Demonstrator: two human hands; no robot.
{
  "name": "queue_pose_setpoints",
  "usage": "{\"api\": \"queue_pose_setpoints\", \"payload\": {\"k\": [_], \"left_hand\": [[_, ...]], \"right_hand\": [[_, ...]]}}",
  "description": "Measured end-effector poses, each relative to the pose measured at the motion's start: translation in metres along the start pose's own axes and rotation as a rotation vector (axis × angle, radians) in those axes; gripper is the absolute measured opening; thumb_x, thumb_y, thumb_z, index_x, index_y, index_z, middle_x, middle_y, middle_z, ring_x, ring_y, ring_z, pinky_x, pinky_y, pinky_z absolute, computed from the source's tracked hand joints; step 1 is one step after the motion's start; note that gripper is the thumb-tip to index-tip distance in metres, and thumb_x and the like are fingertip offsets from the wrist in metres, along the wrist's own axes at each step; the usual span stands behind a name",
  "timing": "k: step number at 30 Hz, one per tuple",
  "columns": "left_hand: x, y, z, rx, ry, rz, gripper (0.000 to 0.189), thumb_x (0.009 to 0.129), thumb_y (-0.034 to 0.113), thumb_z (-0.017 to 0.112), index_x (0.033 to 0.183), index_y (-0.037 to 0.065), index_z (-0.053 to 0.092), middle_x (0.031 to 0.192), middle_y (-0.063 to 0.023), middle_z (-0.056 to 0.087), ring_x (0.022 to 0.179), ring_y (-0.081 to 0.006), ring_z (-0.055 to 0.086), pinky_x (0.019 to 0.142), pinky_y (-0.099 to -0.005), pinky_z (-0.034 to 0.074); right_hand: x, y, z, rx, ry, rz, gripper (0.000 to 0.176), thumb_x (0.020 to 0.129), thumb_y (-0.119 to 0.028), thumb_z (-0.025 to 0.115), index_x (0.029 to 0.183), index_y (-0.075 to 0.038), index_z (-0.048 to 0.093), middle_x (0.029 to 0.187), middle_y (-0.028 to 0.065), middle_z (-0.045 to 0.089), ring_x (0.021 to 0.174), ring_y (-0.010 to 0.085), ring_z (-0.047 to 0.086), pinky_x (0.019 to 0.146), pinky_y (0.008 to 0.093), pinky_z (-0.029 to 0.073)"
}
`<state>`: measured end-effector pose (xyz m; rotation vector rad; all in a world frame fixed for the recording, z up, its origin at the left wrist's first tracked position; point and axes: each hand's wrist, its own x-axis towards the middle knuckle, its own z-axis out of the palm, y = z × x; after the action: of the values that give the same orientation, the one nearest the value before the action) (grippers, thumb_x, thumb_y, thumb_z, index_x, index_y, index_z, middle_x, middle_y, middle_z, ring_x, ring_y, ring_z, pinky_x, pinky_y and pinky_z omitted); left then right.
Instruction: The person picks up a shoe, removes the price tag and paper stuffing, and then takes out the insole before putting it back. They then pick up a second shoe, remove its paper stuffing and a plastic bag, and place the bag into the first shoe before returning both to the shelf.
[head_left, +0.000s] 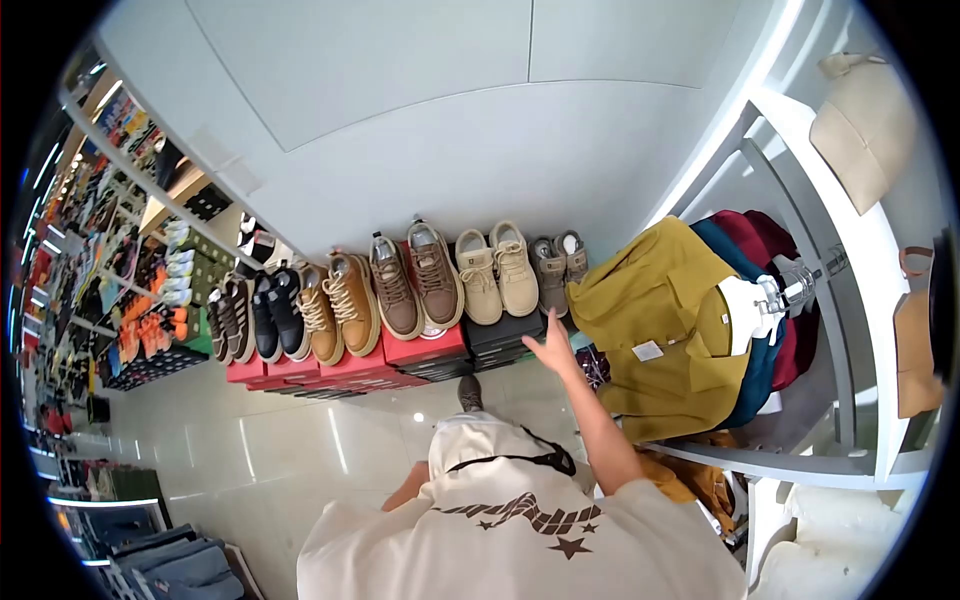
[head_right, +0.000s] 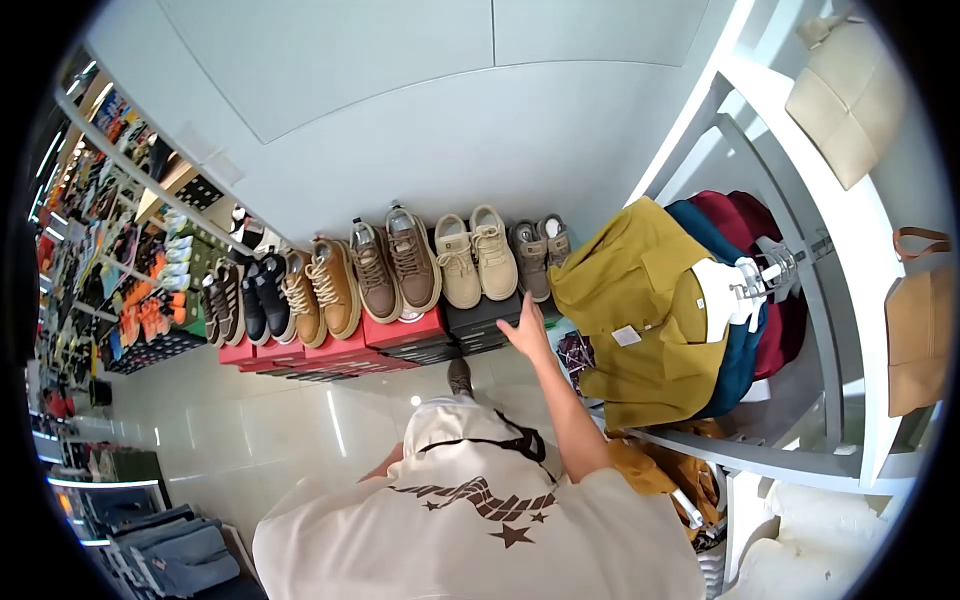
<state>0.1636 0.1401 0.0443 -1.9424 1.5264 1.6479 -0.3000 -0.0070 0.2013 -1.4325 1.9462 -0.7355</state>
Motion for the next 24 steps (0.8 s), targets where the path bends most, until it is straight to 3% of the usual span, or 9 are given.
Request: {"api": "queue_pose_setpoints", "payload": {"k": [9, 11, 14, 17, 18, 21, 24], "left_hand": [[0.152, 0.112, -0.075, -0.232, -0.071, 0.355, 0.041, 0.106, 0.035, 0.065, 0.127, 0.002, 0.079, 0.13, -0.0194, 0.078, 0.121, -0.0284, 0.074, 0.103, -0.0384, 0.057], [0.162, 0.132, -0.082, -0.231, -0.103, 0.383, 0.041, 0.106, 0.035, 0.065, 0.128, 0.002, 0.078, 0.131, -0.0196, 0.078, 0.121, -0.0287, 0.073, 0.104, -0.0384, 0.057], [0.139, 0.17, -0.111, -0.051, -0.177, 0.453, 0.048, 0.109, 0.037, 0.063, 0.14, 0.001, 0.072, 0.13, -0.0216, 0.077, 0.124, -0.0342, 0.071, 0.11, -0.0379, 0.052], [0.095, 0.21, -0.131, 0.052, -0.186, 0.432, 0.047, 0.11, 0.037, 0.061, 0.138, 0.001, 0.072, 0.131, -0.0219, 0.077, 0.125, -0.0344, 0.071, 0.111, -0.0393, 0.052], [0.087, 0.221, -0.134, 0.083, -0.201, 0.463, 0.046, 0.112, 0.037, 0.059, 0.136, 0.001, 0.073, 0.131, -0.0203, 0.076, 0.125, -0.0303, 0.069, 0.11, -0.0386, 0.05], [0.063, 0.246, -0.133, 0.011, -0.185, 0.444, 0.046, 0.113, 0.037, 0.058, 0.136, 0.001, 0.072, 0.129, -0.0195, 0.077, 0.123, -0.0292, 0.069, 0.11, -0.0386, 0.05], [0.043, 0.276, -0.131, -0.073, -0.148, 0.49, 0.044, 0.114, 0.033, 0.057, 0.138, -0.002, 0.07, 0.127, -0.0166, 0.077, 0.12, -0.0256, 0.07, 0.107, -0.0368, 0.052]], "right_hand": [[0.125, -0.008, 0.035, 0.111, 0.036, 0.161, 0.132, 0.085, -0.045, 0.091, 0.171, 0.012, 0.008, 0.169, 0.0379, 0.036, 0.158, 0.048, 0.038, 0.13, 0.0476, 0.034], [0.142, 0.013, 0.057, 0.082, -0.036, 0.188, 0.136, 0.082, -0.045, 0.092, 0.173, 0.008, 0.007, 0.174, 0.0338, 0.029, 0.157, 0.0489, 0.038, 0.129, 0.0491, 0.036], [0.15, 0.007, 0.065, 0.011, -0.027, 0.296, 0.141, 0.077, -0.049, 0.094, 0.174, 0.005, 0.007, 0.173, 0.0343, 0.029, 0.155, 0.0511, 0.039, 0.128, 0.0513, 0.037], [0.165, 0.012, 0.07, 0.018, -0.037, 0.348, 0.142, 0.074, -0.049, 0.095, 0.175, 0.001, 0.008, 0.172, 0.0353, 0.029, 0.155, 0.0527, 0.038, 0.127, 0.0532, 0.038], [0.165, 0.012, 0.071, 0.02, -0.05, 0.353, 0.142, 0.074, -0.049, 0.095, 0.175, 0.001, 0.008, 0.172, 0.0353, 0.029, 0.155, 0.0527, 0.038, 0.127, 0.0532, 0.038], [0.166, 0.005, 0.061, 0.029, -0.03, 0.358, 0.139, 0.073, -0.048, 0.095, 0.174, -0.002, 0.011, 0.165, 0.0356, 0.038, 0.151, 0.0521, 0.043, 0.125, 0.0541, 0.04], [0.168, 0.011, 0.056, 0.046, 0.125, 0.23, 0.125, 0.071, -0.042, 0.096, 0.167, 0.0, 0.028, 0.151, 0.0338, 0.051, 0.14, 0.0515, 0.052, 0.12, 0.0549, 0.044]]}}
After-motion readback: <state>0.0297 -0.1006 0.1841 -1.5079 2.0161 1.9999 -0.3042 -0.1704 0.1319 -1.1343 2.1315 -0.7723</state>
